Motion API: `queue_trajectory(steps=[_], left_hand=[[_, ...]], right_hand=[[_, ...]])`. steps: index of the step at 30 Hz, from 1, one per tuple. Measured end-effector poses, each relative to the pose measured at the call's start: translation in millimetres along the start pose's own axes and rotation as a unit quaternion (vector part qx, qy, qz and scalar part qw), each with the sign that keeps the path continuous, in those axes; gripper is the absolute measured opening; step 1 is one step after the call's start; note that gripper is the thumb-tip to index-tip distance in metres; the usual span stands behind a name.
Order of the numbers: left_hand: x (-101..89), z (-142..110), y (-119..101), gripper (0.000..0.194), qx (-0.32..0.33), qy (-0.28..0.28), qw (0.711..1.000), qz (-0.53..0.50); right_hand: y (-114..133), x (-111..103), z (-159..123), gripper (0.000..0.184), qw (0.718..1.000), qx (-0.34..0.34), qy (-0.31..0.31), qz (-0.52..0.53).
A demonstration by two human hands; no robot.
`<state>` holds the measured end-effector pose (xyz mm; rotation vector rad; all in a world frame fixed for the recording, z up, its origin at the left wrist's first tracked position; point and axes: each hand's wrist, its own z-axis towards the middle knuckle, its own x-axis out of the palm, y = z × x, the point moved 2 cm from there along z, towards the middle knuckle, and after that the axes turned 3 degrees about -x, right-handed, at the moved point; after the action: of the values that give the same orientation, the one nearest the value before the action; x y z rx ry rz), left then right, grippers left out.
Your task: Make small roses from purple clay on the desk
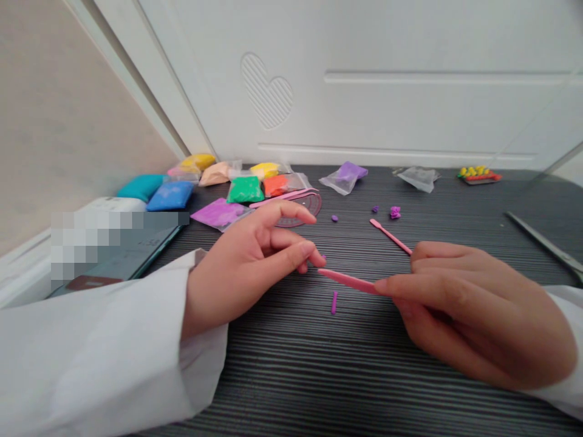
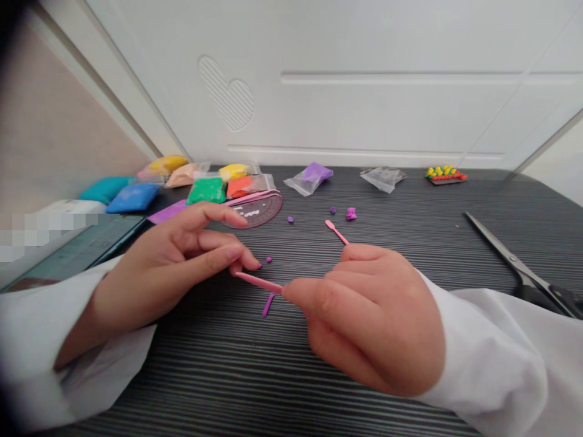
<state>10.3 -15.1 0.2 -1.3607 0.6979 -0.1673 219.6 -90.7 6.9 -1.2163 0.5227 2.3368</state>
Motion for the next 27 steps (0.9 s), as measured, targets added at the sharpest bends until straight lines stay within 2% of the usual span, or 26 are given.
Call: queue_trajectory(steps=[4,11,14,16,18,23,27], left_hand=[[-0.1,2.4,-1.7,0.033,0.030,-0.036,0.998,0.044],[-1.7,4.0,1.9,0.049,0.015,-0.029,0.999,0.044],[-4.3,4.5,3.1,0.037,-0.010,-0.036,0.997,0.063],[-6.4,4.4,0.9,0.019,-0.009,-0.058,0.992,0.115],[-7.9,4.0,-2.9,0.010,0.009,-0.082,0.981,0.178],[-8.7,3.3,-6.4,0.007,0.051,-0.110,0.963,0.243],[-9.0,2.5,-3.7,0.010,0.045,-0.106,0.963,0.244]], right_hand=[[-1.1,0.6,0.0,0.023,1.000,0.006,0.008,0.015],[-0.4,0.2,-0.2,0.024,1.000,-0.005,0.013,0.005],[-1.5,0.2,-0.3,0.025,1.000,-0.002,0.010,-0.002],[-5.3,0.4,0.1,0.026,1.000,0.013,0.015,-0.005],[-10.9,0.4,0.7,0.026,0.999,0.030,0.027,-0.033],[-21.7,1.1,-0.3,0.019,0.979,0.033,0.088,-0.178],[-22.8,7.7,-2.9,0.021,0.964,0.043,0.141,-0.220]])
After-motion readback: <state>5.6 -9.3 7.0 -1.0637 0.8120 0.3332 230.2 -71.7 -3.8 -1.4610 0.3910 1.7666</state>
